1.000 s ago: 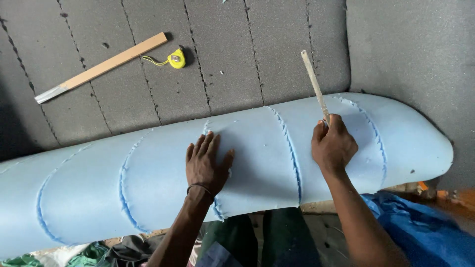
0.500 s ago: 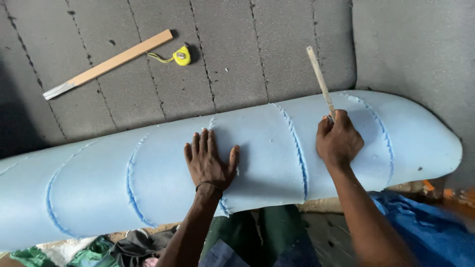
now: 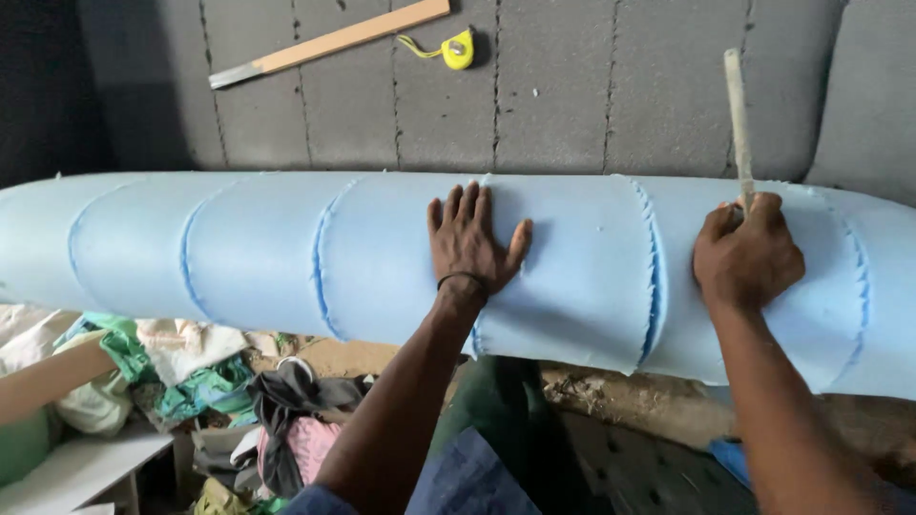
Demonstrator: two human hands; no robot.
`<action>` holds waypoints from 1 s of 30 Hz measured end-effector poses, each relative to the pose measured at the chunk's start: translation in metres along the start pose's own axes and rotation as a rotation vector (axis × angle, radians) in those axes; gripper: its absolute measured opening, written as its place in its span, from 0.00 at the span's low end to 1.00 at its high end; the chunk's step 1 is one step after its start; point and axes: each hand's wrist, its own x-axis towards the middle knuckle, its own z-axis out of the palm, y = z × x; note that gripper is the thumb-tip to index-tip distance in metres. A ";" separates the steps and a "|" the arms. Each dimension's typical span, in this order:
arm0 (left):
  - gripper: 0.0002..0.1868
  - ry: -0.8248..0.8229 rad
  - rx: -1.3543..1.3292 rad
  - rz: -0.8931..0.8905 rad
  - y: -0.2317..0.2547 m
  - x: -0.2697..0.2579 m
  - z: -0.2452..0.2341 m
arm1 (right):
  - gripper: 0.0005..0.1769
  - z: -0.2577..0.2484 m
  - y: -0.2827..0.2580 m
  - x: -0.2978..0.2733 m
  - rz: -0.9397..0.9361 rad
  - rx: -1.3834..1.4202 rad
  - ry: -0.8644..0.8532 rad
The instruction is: Cutting and shaping blue foam padding for a sofa using a hand saw blade
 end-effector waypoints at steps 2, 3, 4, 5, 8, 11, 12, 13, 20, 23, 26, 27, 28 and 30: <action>0.51 0.032 0.010 -0.001 0.002 -0.001 0.001 | 0.12 -0.003 -0.001 0.003 0.007 -0.013 -0.011; 0.50 0.059 0.012 0.013 0.002 0.000 0.002 | 0.14 -0.004 -0.003 0.005 0.023 -0.042 -0.020; 0.50 0.063 0.014 0.003 0.002 -0.002 0.002 | 0.14 -0.001 -0.002 0.004 0.015 -0.035 -0.019; 0.49 0.099 0.015 0.010 0.003 -0.004 0.002 | 0.13 0.002 -0.001 0.005 0.036 -0.032 -0.041; 0.48 0.150 0.017 0.012 0.004 -0.004 0.005 | 0.14 -0.001 -0.003 0.007 0.035 -0.011 -0.061; 0.48 0.137 0.031 0.004 0.004 0.000 0.007 | 0.14 -0.001 -0.004 0.011 0.015 0.014 -0.048; 0.49 0.107 0.045 -0.005 0.005 -0.001 0.008 | 0.13 0.000 -0.002 0.009 0.014 0.023 -0.040; 0.49 0.108 0.046 -0.011 0.005 -0.002 0.009 | 0.13 0.004 0.000 0.009 0.009 0.026 -0.041; 0.50 0.071 0.002 -0.018 0.003 0.001 0.009 | 0.13 0.010 0.001 0.006 0.048 -0.042 -0.059; 0.50 0.089 -0.010 -0.009 0.004 0.001 0.008 | 0.13 0.022 0.011 0.002 0.003 -0.149 -0.009; 0.51 0.071 -0.010 -0.014 0.006 0.001 0.002 | 0.13 0.034 0.018 -0.005 -0.043 -0.264 0.020; 0.51 0.062 -0.022 -0.020 0.007 0.001 0.000 | 0.15 0.037 0.021 -0.006 -0.058 -0.332 0.012; 0.51 0.064 -0.018 -0.022 0.007 0.001 0.001 | 0.15 0.035 0.021 -0.006 -0.058 -0.327 0.013; 0.53 0.008 0.005 -0.033 0.007 0.002 0.001 | 0.11 0.032 0.021 -0.005 -0.047 -0.208 -0.008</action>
